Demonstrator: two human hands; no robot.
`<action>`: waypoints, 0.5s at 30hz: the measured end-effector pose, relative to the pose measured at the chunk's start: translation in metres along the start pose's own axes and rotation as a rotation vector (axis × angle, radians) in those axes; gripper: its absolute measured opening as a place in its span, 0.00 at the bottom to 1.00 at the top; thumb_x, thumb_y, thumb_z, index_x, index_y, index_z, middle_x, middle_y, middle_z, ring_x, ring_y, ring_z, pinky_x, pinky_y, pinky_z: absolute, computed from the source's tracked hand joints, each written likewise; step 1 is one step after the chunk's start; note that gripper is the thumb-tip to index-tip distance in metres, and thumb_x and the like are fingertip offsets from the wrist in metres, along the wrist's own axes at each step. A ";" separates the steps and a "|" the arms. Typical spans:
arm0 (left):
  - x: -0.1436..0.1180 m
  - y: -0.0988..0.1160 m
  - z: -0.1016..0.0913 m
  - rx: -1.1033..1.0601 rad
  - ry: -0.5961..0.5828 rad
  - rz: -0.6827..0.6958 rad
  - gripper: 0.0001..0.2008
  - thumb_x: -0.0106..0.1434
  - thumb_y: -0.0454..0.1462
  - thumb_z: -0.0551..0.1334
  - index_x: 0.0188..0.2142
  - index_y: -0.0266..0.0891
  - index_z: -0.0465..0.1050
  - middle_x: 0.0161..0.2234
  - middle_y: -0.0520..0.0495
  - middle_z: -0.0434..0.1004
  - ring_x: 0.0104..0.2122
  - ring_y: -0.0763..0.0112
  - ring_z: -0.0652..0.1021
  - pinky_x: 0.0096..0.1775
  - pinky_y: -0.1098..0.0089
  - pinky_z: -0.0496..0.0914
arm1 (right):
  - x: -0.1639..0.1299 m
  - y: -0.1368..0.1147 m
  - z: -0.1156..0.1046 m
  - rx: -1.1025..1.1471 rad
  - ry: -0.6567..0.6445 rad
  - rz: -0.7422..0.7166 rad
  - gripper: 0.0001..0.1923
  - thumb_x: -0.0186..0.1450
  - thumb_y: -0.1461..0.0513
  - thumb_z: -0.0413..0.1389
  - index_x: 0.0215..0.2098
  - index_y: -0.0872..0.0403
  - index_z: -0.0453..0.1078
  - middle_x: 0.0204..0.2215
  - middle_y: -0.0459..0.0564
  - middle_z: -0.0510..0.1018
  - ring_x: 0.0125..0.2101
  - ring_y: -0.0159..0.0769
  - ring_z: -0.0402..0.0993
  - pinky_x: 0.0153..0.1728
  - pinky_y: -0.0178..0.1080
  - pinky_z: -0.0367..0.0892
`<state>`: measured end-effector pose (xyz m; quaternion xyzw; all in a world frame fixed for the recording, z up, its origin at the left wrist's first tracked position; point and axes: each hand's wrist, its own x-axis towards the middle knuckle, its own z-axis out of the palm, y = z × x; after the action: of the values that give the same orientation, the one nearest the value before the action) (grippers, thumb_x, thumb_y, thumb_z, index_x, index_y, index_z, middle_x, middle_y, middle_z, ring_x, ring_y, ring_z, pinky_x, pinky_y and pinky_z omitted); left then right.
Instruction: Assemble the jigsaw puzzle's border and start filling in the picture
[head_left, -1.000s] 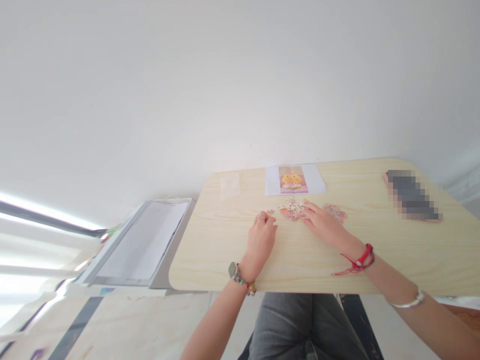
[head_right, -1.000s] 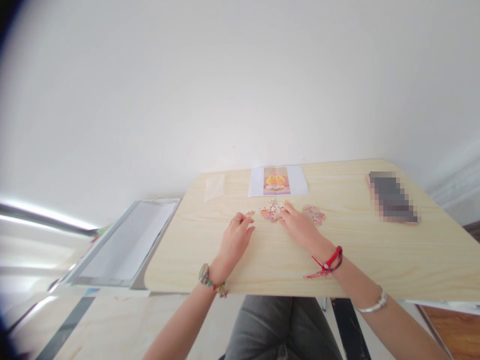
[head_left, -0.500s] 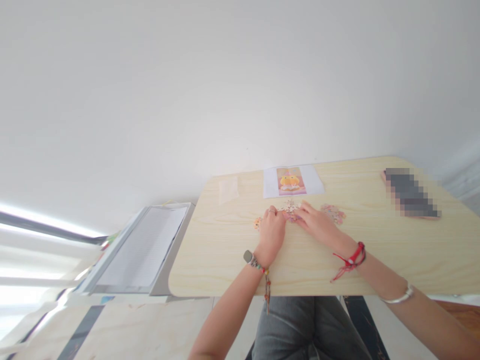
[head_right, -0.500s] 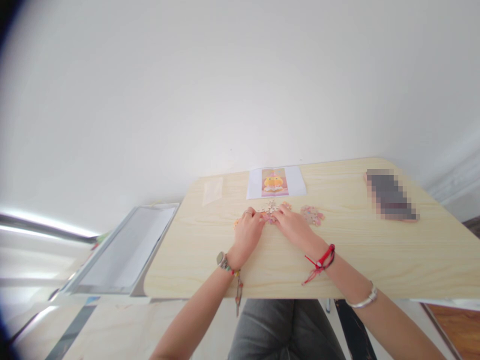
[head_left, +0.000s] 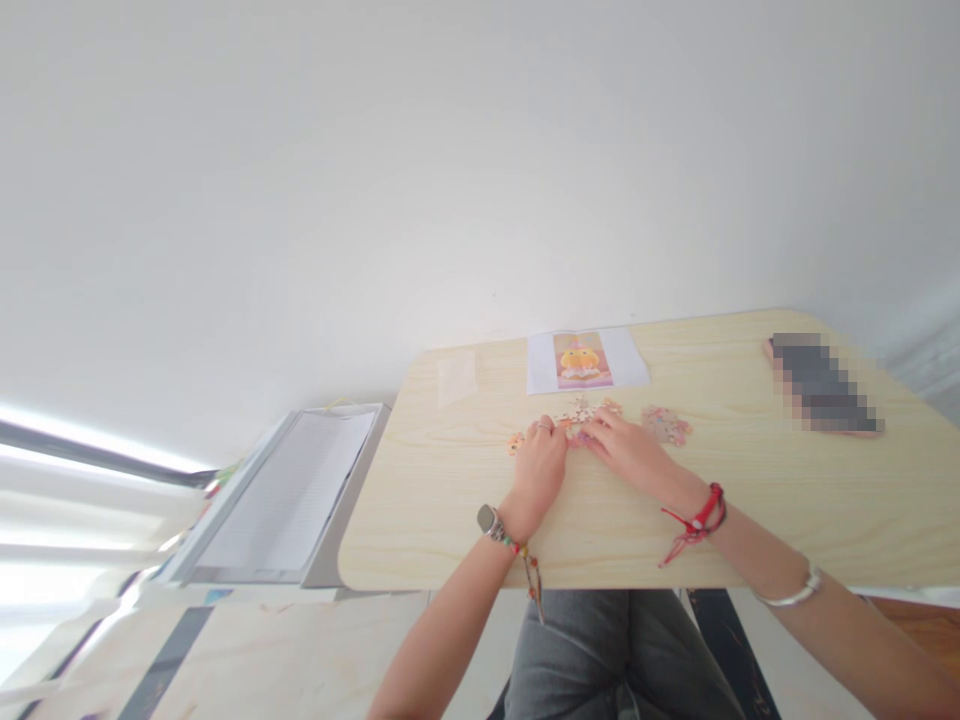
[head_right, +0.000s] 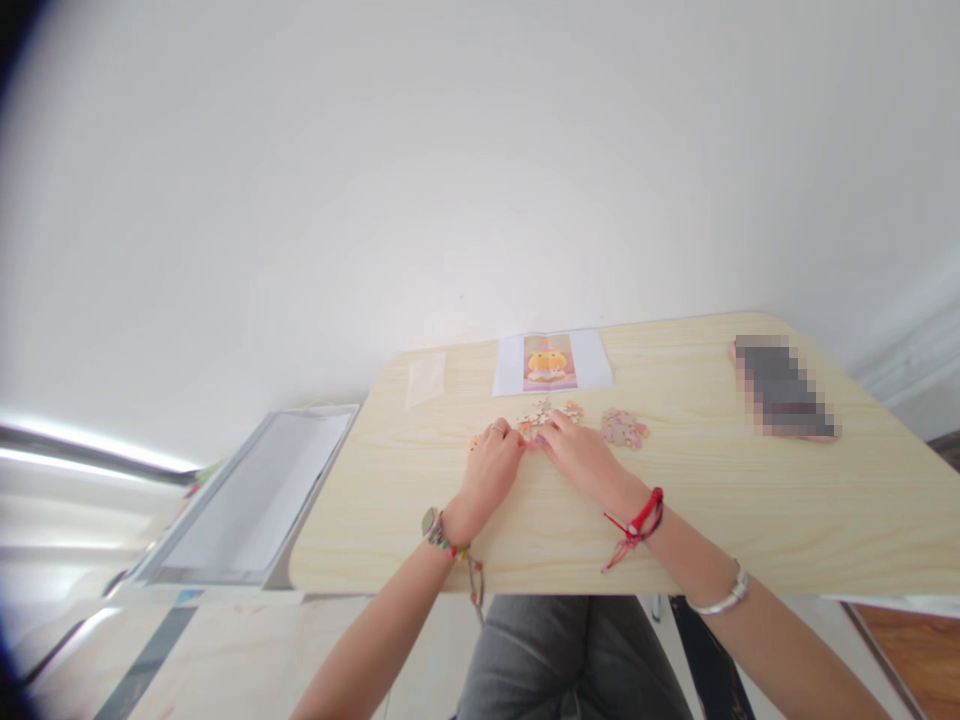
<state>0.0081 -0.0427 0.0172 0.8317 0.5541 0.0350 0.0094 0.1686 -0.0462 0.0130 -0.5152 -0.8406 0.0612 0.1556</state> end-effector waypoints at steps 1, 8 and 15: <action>-0.004 -0.001 0.000 0.007 0.003 0.016 0.09 0.63 0.27 0.51 0.37 0.34 0.69 0.37 0.42 0.66 0.42 0.62 0.70 0.41 0.64 0.69 | -0.001 -0.001 0.001 0.002 -0.002 -0.009 0.11 0.66 0.63 0.45 0.35 0.54 0.69 0.36 0.52 0.70 0.31 0.35 0.70 0.27 0.35 0.62; -0.024 -0.004 0.001 0.000 -0.020 0.133 0.07 0.64 0.29 0.52 0.36 0.34 0.69 0.39 0.41 0.67 0.44 0.62 0.70 0.43 0.64 0.69 | -0.010 -0.007 0.007 0.073 -0.036 -0.109 0.12 0.66 0.63 0.47 0.32 0.55 0.71 0.35 0.51 0.71 0.32 0.34 0.70 0.32 0.36 0.64; -0.024 0.004 0.000 -0.004 -0.031 0.176 0.07 0.64 0.30 0.52 0.35 0.36 0.69 0.37 0.42 0.67 0.42 0.61 0.70 0.40 0.64 0.70 | -0.020 -0.003 0.001 0.056 -0.047 -0.126 0.13 0.66 0.63 0.47 0.31 0.54 0.72 0.34 0.51 0.71 0.30 0.34 0.70 0.30 0.36 0.64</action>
<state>0.0026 -0.0664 0.0167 0.8776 0.4786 0.0238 0.0164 0.1741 -0.0657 0.0089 -0.4551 -0.8727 0.0869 0.1537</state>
